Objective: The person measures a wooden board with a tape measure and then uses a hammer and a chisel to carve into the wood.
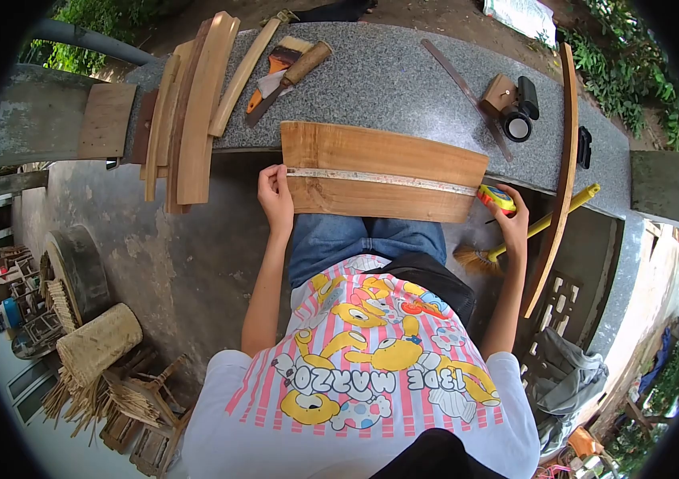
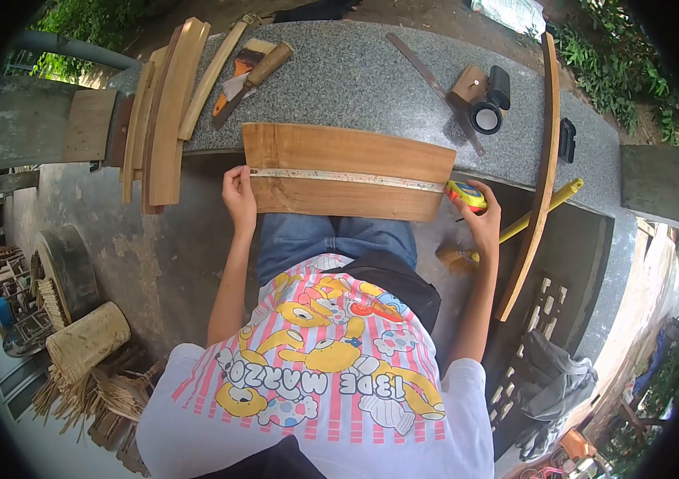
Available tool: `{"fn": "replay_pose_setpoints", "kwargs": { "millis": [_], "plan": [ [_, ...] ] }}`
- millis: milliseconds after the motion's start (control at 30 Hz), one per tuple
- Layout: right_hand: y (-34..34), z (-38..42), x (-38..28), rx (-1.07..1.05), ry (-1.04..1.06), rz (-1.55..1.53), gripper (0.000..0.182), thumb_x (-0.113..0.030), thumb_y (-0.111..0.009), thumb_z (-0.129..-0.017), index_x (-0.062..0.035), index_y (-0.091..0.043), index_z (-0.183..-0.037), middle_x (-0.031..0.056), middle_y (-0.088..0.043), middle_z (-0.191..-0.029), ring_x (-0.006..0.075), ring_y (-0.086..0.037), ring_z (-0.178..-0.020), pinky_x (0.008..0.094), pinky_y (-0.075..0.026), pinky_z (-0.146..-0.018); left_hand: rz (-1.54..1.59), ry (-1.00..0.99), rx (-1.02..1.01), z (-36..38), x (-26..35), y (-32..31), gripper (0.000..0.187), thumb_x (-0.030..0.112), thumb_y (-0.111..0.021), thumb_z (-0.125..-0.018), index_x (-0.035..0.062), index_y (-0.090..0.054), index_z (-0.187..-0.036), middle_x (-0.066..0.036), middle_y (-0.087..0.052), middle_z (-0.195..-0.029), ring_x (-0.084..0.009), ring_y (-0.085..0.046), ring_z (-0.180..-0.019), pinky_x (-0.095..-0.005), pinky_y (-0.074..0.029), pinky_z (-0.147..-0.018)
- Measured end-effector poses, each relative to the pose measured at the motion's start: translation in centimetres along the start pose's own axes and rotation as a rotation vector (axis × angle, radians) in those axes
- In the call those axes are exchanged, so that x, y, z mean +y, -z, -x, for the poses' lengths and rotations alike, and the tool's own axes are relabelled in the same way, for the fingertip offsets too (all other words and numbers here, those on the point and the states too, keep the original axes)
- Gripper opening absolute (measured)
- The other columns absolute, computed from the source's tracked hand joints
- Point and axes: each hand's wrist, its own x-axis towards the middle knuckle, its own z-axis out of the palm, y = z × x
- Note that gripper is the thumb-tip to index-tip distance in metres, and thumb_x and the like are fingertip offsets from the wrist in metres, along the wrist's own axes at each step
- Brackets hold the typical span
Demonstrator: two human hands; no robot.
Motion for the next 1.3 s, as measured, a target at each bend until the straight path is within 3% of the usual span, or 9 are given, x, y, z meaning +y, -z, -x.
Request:
{"fn": "replay_pose_setpoints", "kwargs": {
  "millis": [367, 500, 700, 833, 900, 1033, 1100, 1200, 1300],
  "plan": [
    [0.1, 0.8, -2.1, 0.003, 0.022, 0.048, 0.047, -0.017, -0.076, -0.078, 0.0028, -0.059, -0.117, 0.0094, -0.064, -0.103, 0.0135, -0.06, -0.094, 0.0268, -0.048, -0.084, -0.278, -0.296, 0.205, 0.8, 2.9, -0.8, 0.011, 0.01, -0.057, -0.096, -0.0012, -0.057, -0.095, -0.011, -0.062, -0.097, -0.018, -0.06, -0.085, -0.0298, -0.05, -0.077],
    [-0.2, 2.1, -6.1, -0.105, 0.007, -0.023, 0.052, -0.018, -0.076, -0.077, 0.0028, -0.057, -0.121, 0.0099, -0.062, -0.111, 0.0155, -0.058, -0.102, 0.0281, -0.046, -0.091, -0.164, -0.288, 0.204, 0.9, 4.8, -0.9, 0.009, 0.007, -0.055, -0.096, -0.0015, -0.055, -0.096, -0.01, -0.061, -0.1, -0.0159, -0.059, -0.088, -0.0285, -0.049, -0.08],
    [-4.5, 2.4, -10.1, -0.228, 0.176, -0.04, 0.061, -0.016, -0.081, -0.068, 0.0072, -0.058, -0.12, 0.0102, -0.062, -0.104, 0.0161, -0.061, -0.099, 0.0293, -0.047, -0.089, 0.235, -0.164, -0.143, 3.7, 9.3, -4.5, 0.008, 0.003, -0.058, -0.094, -0.0025, -0.054, -0.1, -0.01, -0.059, -0.105, -0.0133, -0.059, -0.092, -0.0251, -0.049, -0.082],
    [-8.0, 2.0, -11.4, -0.347, 0.256, -0.026, 0.062, -0.02, -0.083, -0.065, 0.0086, -0.06, -0.115, 0.0127, -0.061, -0.098, 0.0204, -0.062, -0.095, 0.0314, -0.048, -0.087, 0.258, -0.143, -0.247, 6.2, 10.3, -7.0, 0.008, 0.003, -0.061, -0.092, -0.0019, -0.056, -0.095, -0.011, -0.061, -0.1, -0.0169, -0.061, -0.087, -0.0265, -0.049, -0.078],
    [-9.2, 2.1, -12.6, -0.383, 0.261, -0.008, 0.06, -0.021, -0.084, -0.065, 0.0078, -0.061, -0.113, 0.0123, -0.061, -0.097, 0.0214, -0.062, -0.094, 0.0321, -0.048, -0.085, 0.178, -0.175, -0.486, 6.5, 10.9, -7.3, 0.009, 0.006, -0.062, -0.091, -0.002, -0.058, -0.093, -0.011, -0.062, -0.095, -0.0189, -0.062, -0.085, -0.027, -0.049, -0.077],
    [-9.8, 1.0, -13.9, -0.369, 0.283, 0.147, 0.06, -0.021, -0.084, -0.068, 0.0073, -0.06, -0.115, 0.012, -0.06, -0.102, 0.021, -0.062, -0.097, 0.0309, -0.048, -0.088, 0.131, -0.216, -0.3, 5.4, 10.5, -6.2, 0.01, 0.007, -0.059, -0.093, -0.0021, -0.06, -0.096, -0.01, -0.064, -0.092, -0.0207, -0.063, -0.086, -0.0284, -0.049, -0.078],
    [-10.2, -0.1, -13.8, -0.319, 0.339, 0.148, 0.057, -0.019, -0.084, -0.066, 0.0045, -0.061, -0.113, 0.0129, -0.06, -0.102, 0.0228, -0.063, -0.091, 0.032, -0.05, -0.081, 0.172, -0.149, -0.247, 4.5, 10.0, -4.5, 0.012, 0.008, -0.058, -0.094, -0.0019, -0.06, -0.1, -0.01, -0.063, -0.097, -0.0225, -0.063, -0.09, -0.0301, -0.049, -0.081],
    [-10.5, -3.4, -14.4, -0.181, 0.479, 0.291, 0.055, -0.018, -0.083, -0.069, 0.0039, -0.061, -0.115, 0.0126, -0.06, -0.098, 0.0199, -0.062, -0.09, 0.0298, -0.049, -0.079, -0.132, -0.189, -0.047, 3.1, 9.1, -1.3, 0.025, 0.014, -0.061, -0.094, 0.0, -0.055, -0.113, -0.013, -0.056, -0.113, -0.0248, -0.057, -0.103, -0.0336, -0.046, -0.089],
    [-12.1, -9.9, -11.7, 0.087, 0.593, 0.376, 0.058, -0.02, -0.083, -0.069, 0.0053, -0.059, -0.116, 0.0171, -0.059, -0.105, 0.0301, -0.06, -0.096, 0.0384, -0.048, -0.082, -0.271, -0.03, 0.049, 3.1, 4.6, 2.1, 0.04, 0.025, -0.063, -0.093, 0.0013, -0.051, -0.123, -0.016, -0.051, -0.12, -0.0281, -0.051, -0.109, -0.0374, -0.042, -0.094]
  ]
}}
